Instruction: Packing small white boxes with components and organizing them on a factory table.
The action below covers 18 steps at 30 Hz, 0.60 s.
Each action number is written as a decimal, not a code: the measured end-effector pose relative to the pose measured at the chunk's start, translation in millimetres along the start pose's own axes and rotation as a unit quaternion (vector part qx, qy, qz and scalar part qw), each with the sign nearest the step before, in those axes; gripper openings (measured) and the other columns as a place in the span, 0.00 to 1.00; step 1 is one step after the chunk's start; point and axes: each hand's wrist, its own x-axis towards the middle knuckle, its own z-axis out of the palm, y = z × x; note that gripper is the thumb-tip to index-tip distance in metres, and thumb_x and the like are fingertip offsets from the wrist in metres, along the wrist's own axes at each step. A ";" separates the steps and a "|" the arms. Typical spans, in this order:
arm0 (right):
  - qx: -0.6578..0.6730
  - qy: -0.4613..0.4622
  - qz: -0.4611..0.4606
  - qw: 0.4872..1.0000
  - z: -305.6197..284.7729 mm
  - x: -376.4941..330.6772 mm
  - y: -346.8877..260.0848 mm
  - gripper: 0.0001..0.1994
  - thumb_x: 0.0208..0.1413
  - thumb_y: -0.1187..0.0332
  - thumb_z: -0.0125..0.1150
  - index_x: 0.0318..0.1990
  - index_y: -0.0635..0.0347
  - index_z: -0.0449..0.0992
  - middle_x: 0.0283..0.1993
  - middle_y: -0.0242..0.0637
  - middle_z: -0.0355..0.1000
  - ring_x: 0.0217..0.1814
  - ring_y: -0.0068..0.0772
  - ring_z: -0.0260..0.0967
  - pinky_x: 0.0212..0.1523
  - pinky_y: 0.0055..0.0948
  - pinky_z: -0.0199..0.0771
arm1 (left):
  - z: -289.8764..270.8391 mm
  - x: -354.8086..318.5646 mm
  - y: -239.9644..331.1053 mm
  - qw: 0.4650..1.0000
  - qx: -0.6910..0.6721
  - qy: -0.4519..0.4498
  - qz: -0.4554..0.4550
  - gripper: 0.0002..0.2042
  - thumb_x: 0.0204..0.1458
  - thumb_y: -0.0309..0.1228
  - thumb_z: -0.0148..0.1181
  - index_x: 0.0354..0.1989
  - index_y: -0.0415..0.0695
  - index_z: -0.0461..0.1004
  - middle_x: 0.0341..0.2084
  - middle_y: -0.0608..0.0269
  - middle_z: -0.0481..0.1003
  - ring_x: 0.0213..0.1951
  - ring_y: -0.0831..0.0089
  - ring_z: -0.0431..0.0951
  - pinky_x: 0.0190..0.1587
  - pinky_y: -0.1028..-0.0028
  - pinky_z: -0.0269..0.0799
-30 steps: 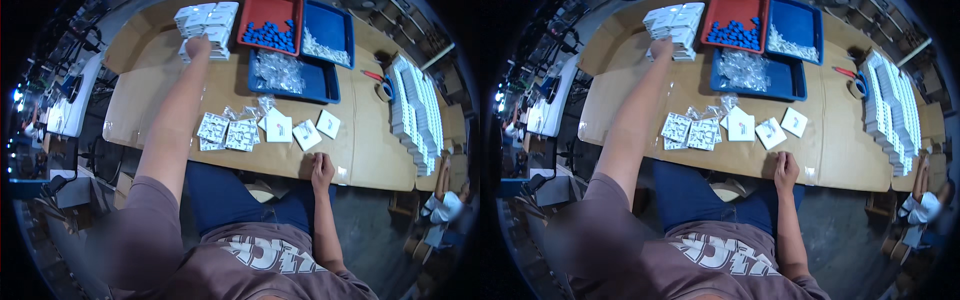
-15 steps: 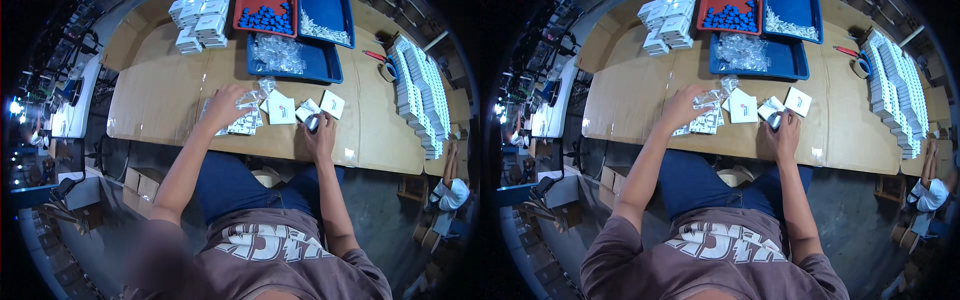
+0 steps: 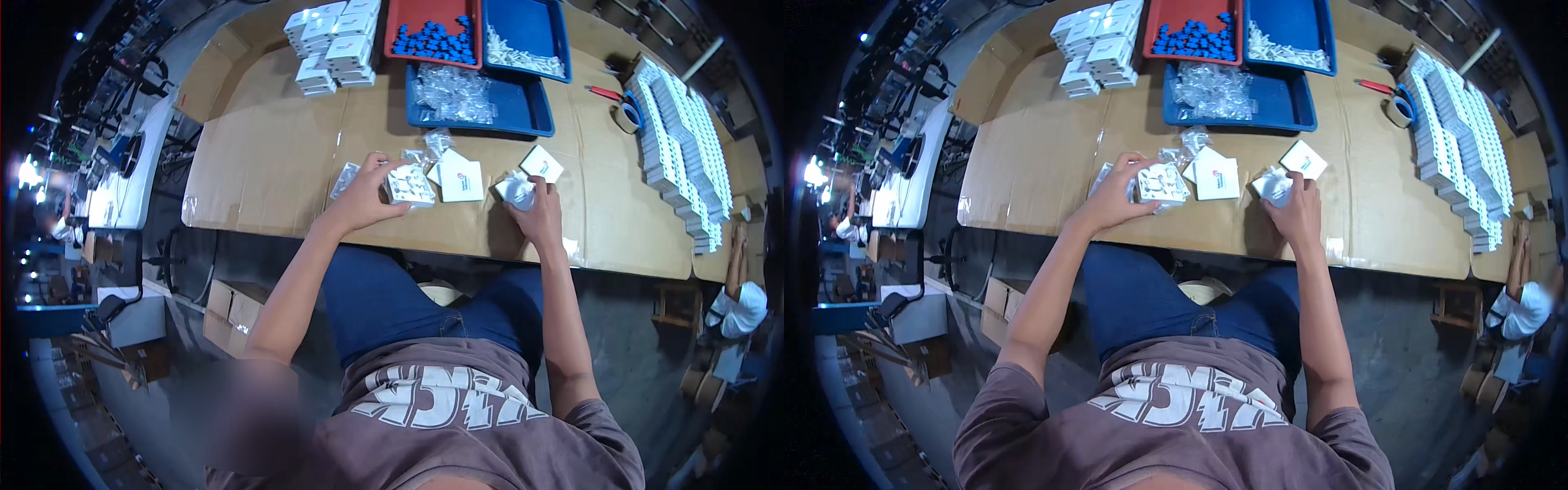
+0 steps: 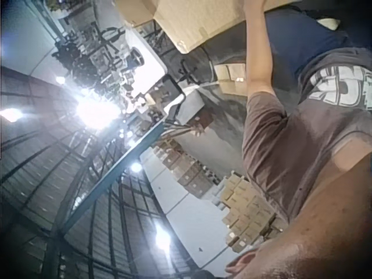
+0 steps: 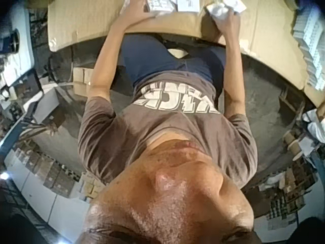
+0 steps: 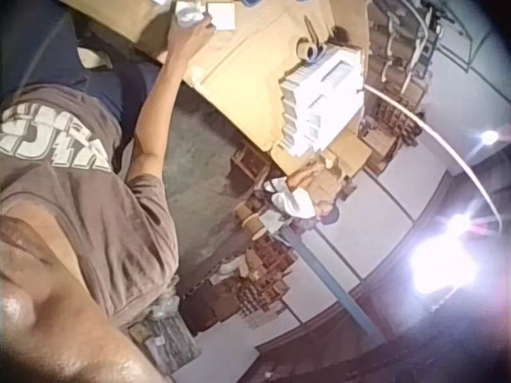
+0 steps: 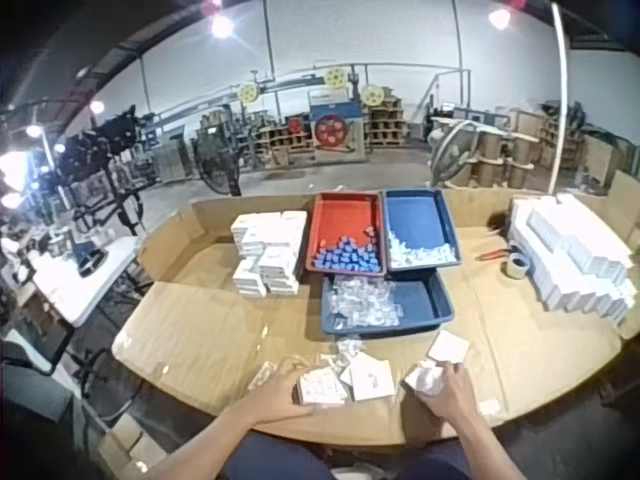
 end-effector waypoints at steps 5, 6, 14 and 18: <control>0.290 -0.169 0.282 0.899 -58.6 -1.3 22.1 0.27 0.59 0.48 0.63 0.59 0.55 0.73 0.46 0.47 0.82 0.44 0.43 0.82 0.47 0.39 0.76 | 20.7 1.5 5.6 0.938 -0.345 0.043 0.005 0.40 0.47 0.32 0.75 0.70 0.44 0.63 0.60 0.57 0.67 0.61 0.66 0.71 0.66 0.68 0.67; 0.431 -0.204 0.348 0.807 -70.5 -0.2 23.9 0.27 0.63 0.43 0.56 0.60 0.53 0.74 0.47 0.44 0.83 0.44 0.39 0.83 0.43 0.35 0.77 | 26.9 1.2 10.8 0.883 -0.468 0.021 -0.019 0.39 0.49 0.31 0.74 0.70 0.42 0.61 0.62 0.58 0.66 0.62 0.70 0.71 0.66 0.70 0.67; 0.719 -0.263 0.276 0.582 -79.0 -29.9 7.0 0.35 0.70 0.37 0.39 0.68 0.58 0.69 0.55 0.51 0.79 0.51 0.45 0.82 0.40 0.38 0.81 | 89.5 -5.3 43.2 0.676 -0.731 0.087 -0.026 0.31 0.53 0.22 0.62 0.68 0.41 0.64 0.60 0.55 0.73 0.61 0.68 0.73 0.67 0.67 0.66; 0.718 -0.260 0.268 0.587 -73.5 -34.5 -27.7 0.35 0.70 0.39 0.42 0.69 0.60 0.67 0.55 0.56 0.78 0.51 0.48 0.81 0.45 0.41 0.84 | 99.8 -5.8 76.4 0.546 -0.827 0.101 -0.084 0.29 0.61 0.36 0.50 0.73 0.43 0.64 0.60 0.50 0.75 0.62 0.62 0.74 0.68 0.59 0.65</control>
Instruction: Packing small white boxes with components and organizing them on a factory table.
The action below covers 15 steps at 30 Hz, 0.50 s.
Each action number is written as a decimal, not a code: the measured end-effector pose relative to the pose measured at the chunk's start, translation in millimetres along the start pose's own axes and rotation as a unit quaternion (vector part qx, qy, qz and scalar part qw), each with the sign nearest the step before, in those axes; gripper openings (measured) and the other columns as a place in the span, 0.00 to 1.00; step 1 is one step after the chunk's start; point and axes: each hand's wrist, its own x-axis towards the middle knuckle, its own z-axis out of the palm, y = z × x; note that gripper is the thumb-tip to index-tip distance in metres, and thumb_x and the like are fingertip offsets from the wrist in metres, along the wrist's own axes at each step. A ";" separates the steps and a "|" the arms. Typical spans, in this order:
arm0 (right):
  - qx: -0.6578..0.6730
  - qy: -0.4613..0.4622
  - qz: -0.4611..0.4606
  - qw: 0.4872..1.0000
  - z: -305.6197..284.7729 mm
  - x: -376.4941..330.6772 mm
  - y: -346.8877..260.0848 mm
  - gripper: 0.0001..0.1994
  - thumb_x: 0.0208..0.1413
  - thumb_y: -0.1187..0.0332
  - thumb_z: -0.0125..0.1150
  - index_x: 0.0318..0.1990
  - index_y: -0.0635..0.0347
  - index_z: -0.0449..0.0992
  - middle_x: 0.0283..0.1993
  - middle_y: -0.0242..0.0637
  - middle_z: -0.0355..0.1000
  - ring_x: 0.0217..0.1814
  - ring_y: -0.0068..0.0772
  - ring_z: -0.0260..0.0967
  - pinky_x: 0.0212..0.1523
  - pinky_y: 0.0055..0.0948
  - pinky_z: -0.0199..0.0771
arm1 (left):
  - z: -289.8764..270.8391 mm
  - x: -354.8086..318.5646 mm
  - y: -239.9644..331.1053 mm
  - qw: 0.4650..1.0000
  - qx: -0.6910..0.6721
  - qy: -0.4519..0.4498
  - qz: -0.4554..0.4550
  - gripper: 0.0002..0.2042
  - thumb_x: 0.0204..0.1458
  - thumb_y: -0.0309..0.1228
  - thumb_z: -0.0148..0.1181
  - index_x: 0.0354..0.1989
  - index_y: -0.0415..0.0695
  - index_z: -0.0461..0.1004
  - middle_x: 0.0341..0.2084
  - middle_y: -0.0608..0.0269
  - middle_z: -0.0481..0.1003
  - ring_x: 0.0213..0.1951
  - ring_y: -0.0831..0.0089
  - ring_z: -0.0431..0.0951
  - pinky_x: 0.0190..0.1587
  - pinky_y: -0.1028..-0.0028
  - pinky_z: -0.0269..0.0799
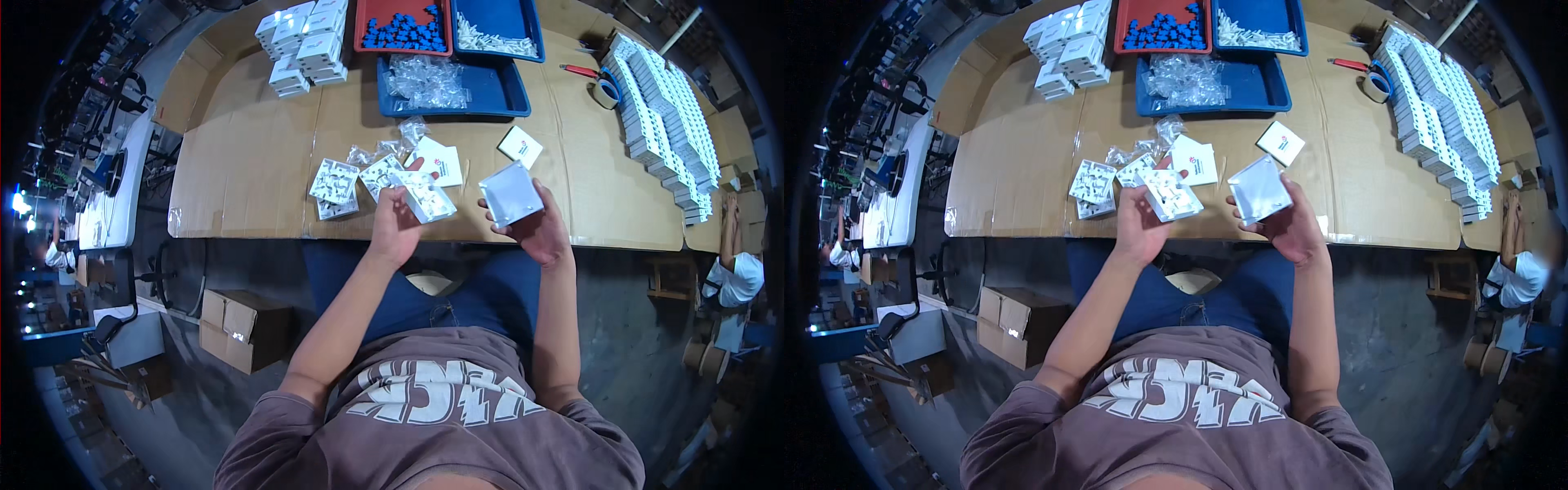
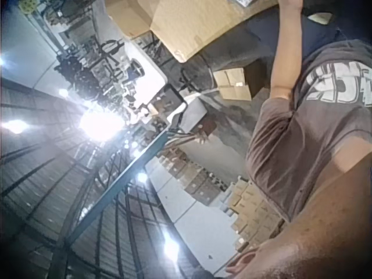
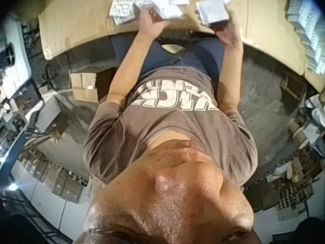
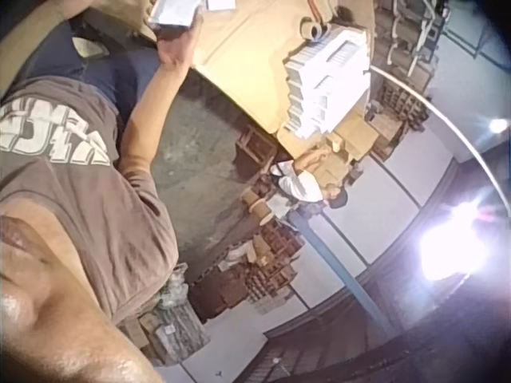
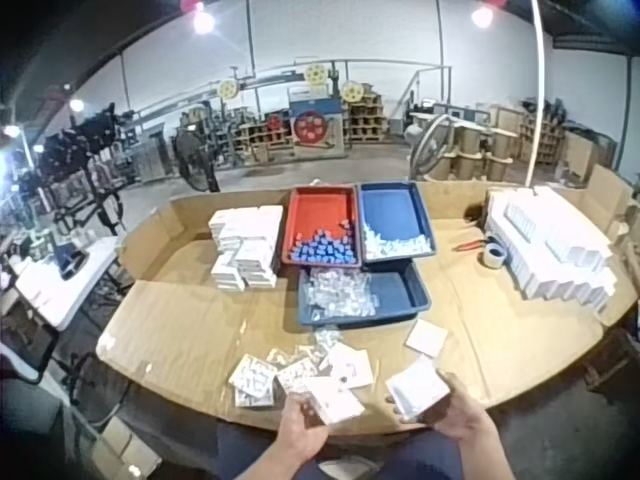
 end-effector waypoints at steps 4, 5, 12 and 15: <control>-0.095 0.090 -0.013 0.991 35.1 4.8 13.9 0.29 0.70 0.47 0.52 0.66 0.62 0.68 0.55 0.53 0.78 0.53 0.44 0.80 0.49 0.38 0.83 | 15.8 -7.3 -9.1 0.997 -0.056 0.037 -0.031 0.32 0.61 0.43 0.42 0.74 0.47 0.64 0.61 0.44 0.74 0.62 0.59 0.74 0.69 0.55 0.64; -0.129 0.098 -0.034 0.986 44.8 3.0 14.8 0.25 0.68 0.54 0.59 0.63 0.64 0.70 0.54 0.50 0.78 0.52 0.38 0.79 0.50 0.35 0.81 | 14.5 -6.7 -12.1 0.997 -0.063 0.041 -0.032 0.30 0.64 0.47 0.39 0.74 0.51 0.65 0.59 0.47 0.75 0.60 0.60 0.75 0.66 0.54 0.67; -0.397 0.132 -0.258 0.871 94.8 -4.7 54.4 0.26 0.57 0.66 0.73 0.60 0.66 0.73 0.54 0.46 0.78 0.54 0.33 0.76 0.55 0.33 0.76 | 42.3 -21.1 -19.4 0.996 0.066 0.022 0.061 0.31 0.72 0.52 0.29 0.74 0.48 0.61 0.59 0.56 0.75 0.60 0.65 0.76 0.63 0.62 0.73; -0.460 0.120 -0.315 0.822 102.0 -4.0 63.3 0.28 0.54 0.66 0.75 0.60 0.65 0.74 0.56 0.49 0.76 0.56 0.43 0.76 0.57 0.38 0.76 | 38.1 -26.0 -17.3 0.995 0.080 -0.007 0.066 0.31 0.71 0.51 0.30 0.75 0.46 0.60 0.60 0.56 0.74 0.59 0.67 0.76 0.63 0.62 0.74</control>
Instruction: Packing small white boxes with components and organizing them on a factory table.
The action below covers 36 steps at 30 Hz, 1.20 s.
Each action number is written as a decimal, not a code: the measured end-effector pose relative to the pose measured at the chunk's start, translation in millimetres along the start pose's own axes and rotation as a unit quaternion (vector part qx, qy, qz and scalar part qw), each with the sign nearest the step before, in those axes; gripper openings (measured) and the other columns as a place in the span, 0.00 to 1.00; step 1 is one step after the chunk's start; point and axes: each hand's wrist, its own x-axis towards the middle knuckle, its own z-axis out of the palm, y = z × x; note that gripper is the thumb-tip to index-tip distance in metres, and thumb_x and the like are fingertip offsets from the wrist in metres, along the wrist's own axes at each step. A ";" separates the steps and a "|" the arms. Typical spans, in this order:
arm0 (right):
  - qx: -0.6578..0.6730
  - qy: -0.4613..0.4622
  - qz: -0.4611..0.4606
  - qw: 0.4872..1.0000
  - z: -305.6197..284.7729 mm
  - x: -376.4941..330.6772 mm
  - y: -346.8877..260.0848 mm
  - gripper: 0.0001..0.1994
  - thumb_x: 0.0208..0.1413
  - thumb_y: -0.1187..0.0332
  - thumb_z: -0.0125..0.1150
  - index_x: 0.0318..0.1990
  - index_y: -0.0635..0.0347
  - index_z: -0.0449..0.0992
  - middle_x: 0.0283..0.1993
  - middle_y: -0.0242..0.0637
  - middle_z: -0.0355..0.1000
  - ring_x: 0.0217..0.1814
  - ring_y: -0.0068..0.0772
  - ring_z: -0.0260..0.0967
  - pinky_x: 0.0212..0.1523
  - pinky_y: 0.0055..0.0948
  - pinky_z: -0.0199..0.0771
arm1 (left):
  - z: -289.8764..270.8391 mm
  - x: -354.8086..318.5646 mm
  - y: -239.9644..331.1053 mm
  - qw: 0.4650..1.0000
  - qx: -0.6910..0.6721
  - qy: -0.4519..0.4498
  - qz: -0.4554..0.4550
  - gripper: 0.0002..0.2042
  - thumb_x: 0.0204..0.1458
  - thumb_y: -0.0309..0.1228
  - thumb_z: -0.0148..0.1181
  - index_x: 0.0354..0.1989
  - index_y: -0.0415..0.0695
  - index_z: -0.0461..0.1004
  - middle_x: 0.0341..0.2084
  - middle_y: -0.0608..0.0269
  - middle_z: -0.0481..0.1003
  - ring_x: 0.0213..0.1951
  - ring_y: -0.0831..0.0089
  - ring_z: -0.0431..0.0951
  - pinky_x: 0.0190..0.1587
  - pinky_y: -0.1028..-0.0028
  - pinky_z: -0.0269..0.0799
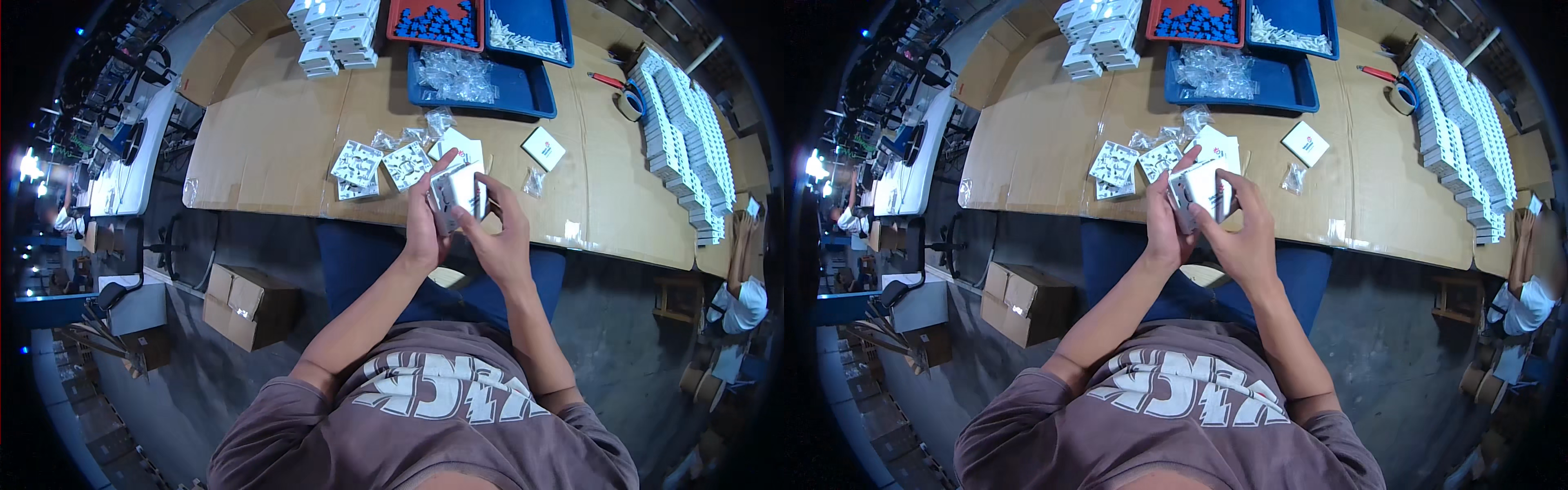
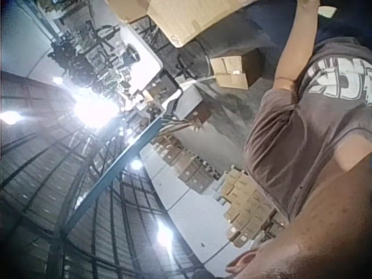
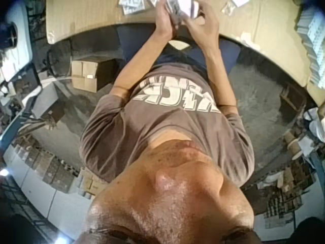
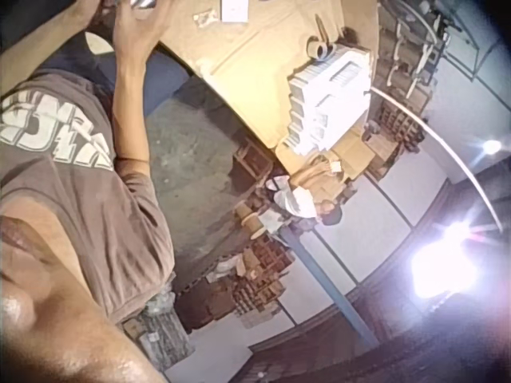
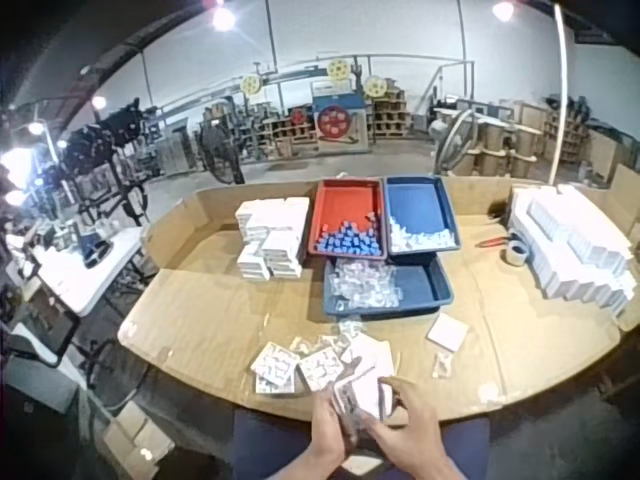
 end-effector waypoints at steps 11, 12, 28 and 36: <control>-0.066 -0.006 -0.070 0.995 10.0 -6.3 -2.8 0.31 0.50 0.64 0.78 0.61 0.64 0.75 0.60 0.55 0.72 0.60 0.54 0.75 0.58 0.41 0.75 | 7.7 -6.4 3.7 0.999 0.024 -0.003 0.023 0.29 0.70 0.47 0.31 0.74 0.49 0.63 0.56 0.64 0.71 0.51 0.79 0.74 0.55 0.76 0.75; -0.066 -0.002 -0.074 0.995 11.1 -6.7 -2.8 0.30 0.50 0.65 0.78 0.61 0.64 0.75 0.60 0.55 0.72 0.60 0.54 0.75 0.58 0.41 0.75 | 8.5 -6.4 4.3 0.999 0.022 -0.003 0.023 0.30 0.70 0.47 0.30 0.74 0.49 0.63 0.58 0.64 0.71 0.51 0.79 0.73 0.56 0.76 0.75; 0.185 0.005 0.088 0.979 9.1 18.5 33.7 0.15 0.73 0.63 0.55 0.50 0.69 0.75 0.44 0.38 0.77 0.44 0.24 0.71 0.50 0.28 0.72 | -26.4 -29.2 -1.8 0.992 0.119 -0.035 -0.016 0.29 0.66 0.28 0.53 0.76 0.39 0.58 0.67 0.62 0.67 0.63 0.75 0.69 0.65 0.71 0.65; 0.164 0.109 -0.038 0.980 29.7 26.5 69.4 0.23 0.76 0.60 0.48 0.33 0.70 0.79 0.23 0.26 0.67 0.27 0.15 0.57 0.25 0.25 0.56 | -13.1 -34.2 -7.6 0.964 0.240 -0.112 0.020 0.29 0.66 0.27 0.52 0.76 0.36 0.56 0.77 0.60 0.56 0.72 0.75 0.59 0.72 0.73 0.53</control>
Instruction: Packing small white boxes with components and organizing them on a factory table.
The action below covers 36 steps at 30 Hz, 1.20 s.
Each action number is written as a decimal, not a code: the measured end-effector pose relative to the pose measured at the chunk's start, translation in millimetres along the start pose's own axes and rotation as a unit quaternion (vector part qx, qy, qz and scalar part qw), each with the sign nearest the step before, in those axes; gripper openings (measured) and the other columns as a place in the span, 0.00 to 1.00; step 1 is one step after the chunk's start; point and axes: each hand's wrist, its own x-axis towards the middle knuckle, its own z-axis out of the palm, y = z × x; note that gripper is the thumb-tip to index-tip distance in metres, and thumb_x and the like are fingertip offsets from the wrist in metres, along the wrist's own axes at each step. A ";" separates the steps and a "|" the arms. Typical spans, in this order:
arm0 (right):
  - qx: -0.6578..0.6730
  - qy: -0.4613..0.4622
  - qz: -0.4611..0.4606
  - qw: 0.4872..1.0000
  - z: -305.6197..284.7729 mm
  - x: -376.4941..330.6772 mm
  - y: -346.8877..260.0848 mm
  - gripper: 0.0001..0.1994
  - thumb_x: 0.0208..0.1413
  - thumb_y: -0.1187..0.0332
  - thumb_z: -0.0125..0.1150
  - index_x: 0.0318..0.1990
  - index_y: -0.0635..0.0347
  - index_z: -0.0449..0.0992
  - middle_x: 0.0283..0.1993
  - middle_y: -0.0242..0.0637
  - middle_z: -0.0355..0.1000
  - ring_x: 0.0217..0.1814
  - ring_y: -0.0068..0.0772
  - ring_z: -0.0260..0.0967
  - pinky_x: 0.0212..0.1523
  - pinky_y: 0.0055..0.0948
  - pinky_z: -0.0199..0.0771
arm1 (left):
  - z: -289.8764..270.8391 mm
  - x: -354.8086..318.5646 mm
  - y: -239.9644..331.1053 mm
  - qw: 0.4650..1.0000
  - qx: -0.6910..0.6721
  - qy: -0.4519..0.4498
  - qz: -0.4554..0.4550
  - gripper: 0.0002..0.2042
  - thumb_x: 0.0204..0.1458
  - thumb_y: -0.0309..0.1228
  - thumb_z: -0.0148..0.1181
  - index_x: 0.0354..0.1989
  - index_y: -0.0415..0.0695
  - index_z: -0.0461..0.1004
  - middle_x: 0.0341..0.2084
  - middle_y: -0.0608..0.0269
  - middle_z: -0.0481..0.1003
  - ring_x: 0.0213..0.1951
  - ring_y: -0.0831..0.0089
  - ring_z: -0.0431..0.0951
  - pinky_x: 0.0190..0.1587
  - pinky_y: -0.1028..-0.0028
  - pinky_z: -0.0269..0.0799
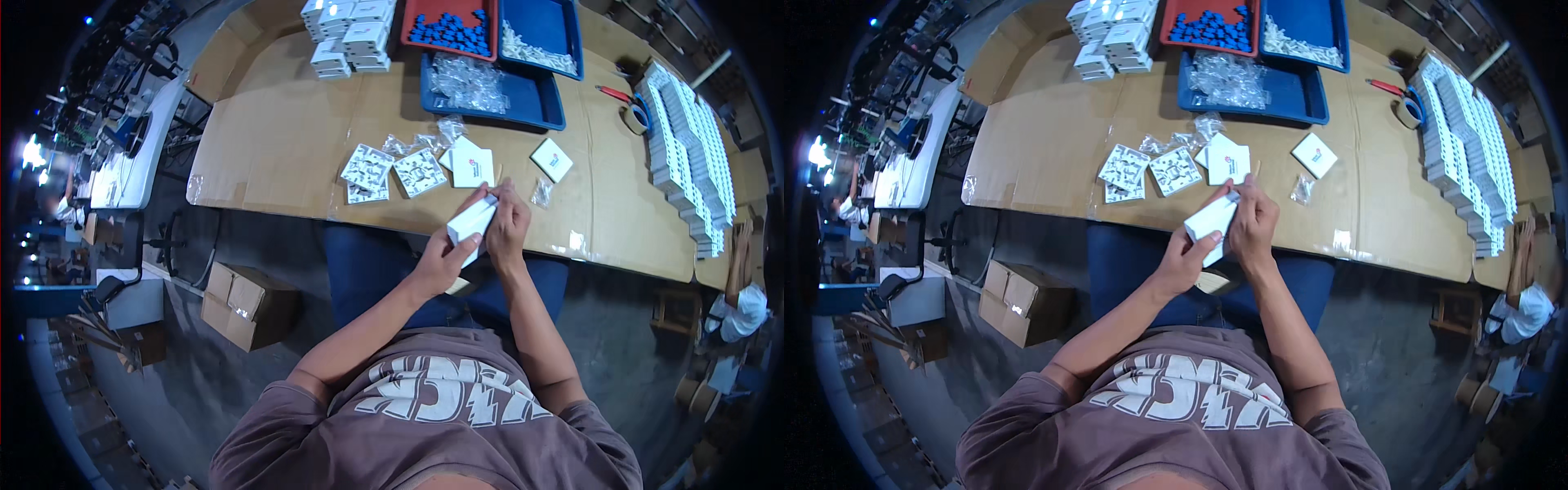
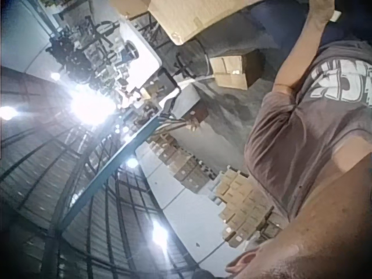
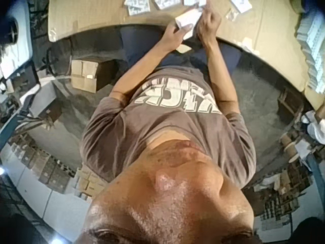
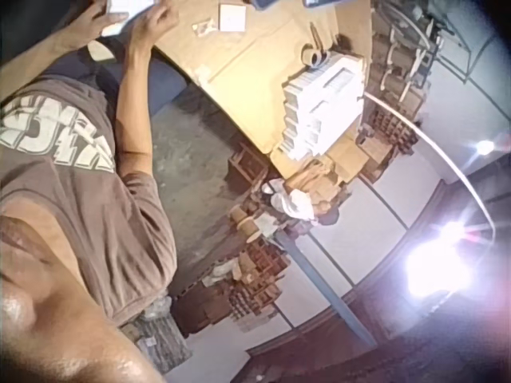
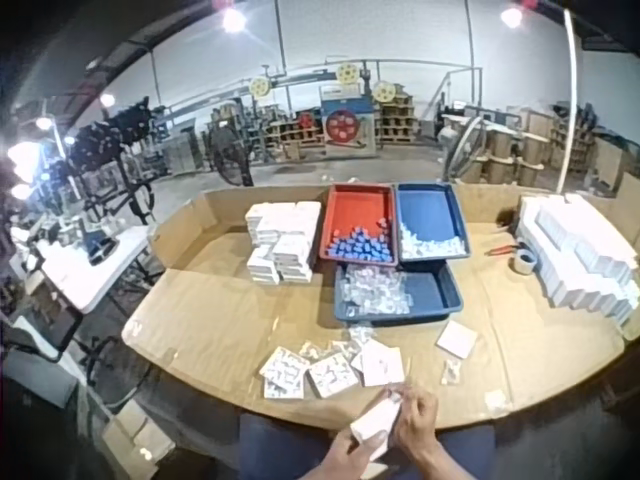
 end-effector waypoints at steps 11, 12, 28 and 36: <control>-0.006 0.088 0.069 0.994 10.7 8.2 -6.6 0.21 0.77 0.60 0.46 0.30 0.61 0.72 0.22 0.22 0.63 0.24 0.12 0.57 0.23 0.22 0.55 | -8.9 2.2 -19.4 0.991 0.003 0.135 0.014 0.19 0.64 0.27 0.60 0.62 0.36 0.69 0.59 0.58 0.70 0.59 0.74 0.72 0.62 0.72 0.67; -0.042 0.034 0.128 0.990 4.8 13.9 -10.5 0.20 0.78 0.57 0.44 0.36 0.61 0.74 0.26 0.26 0.68 0.26 0.16 0.63 0.26 0.22 0.61 | -12.0 6.0 -18.6 0.986 0.012 0.168 0.008 0.19 0.64 0.28 0.62 0.61 0.36 0.69 0.56 0.59 0.72 0.56 0.76 0.73 0.59 0.74 0.69; -0.164 -0.006 0.077 0.983 -40.9 10.3 78.1 0.15 0.75 0.62 0.52 0.39 0.66 0.75 0.29 0.33 0.74 0.29 0.20 0.68 0.32 0.25 0.68 | -289.9 299.2 107.7 0.751 0.351 0.545 0.121 0.24 0.50 0.44 0.72 0.47 0.35 0.82 0.39 0.48 0.83 0.44 0.54 0.83 0.49 0.60 0.77; -0.196 -0.011 0.063 0.979 -36.7 10.5 78.7 0.17 0.76 0.62 0.50 0.38 0.66 0.74 0.28 0.33 0.73 0.30 0.18 0.68 0.31 0.22 0.67 | -338.0 348.7 99.5 0.729 0.426 0.535 0.031 0.25 0.52 0.50 0.67 0.47 0.39 0.84 0.49 0.43 0.80 0.53 0.47 0.79 0.57 0.53 0.73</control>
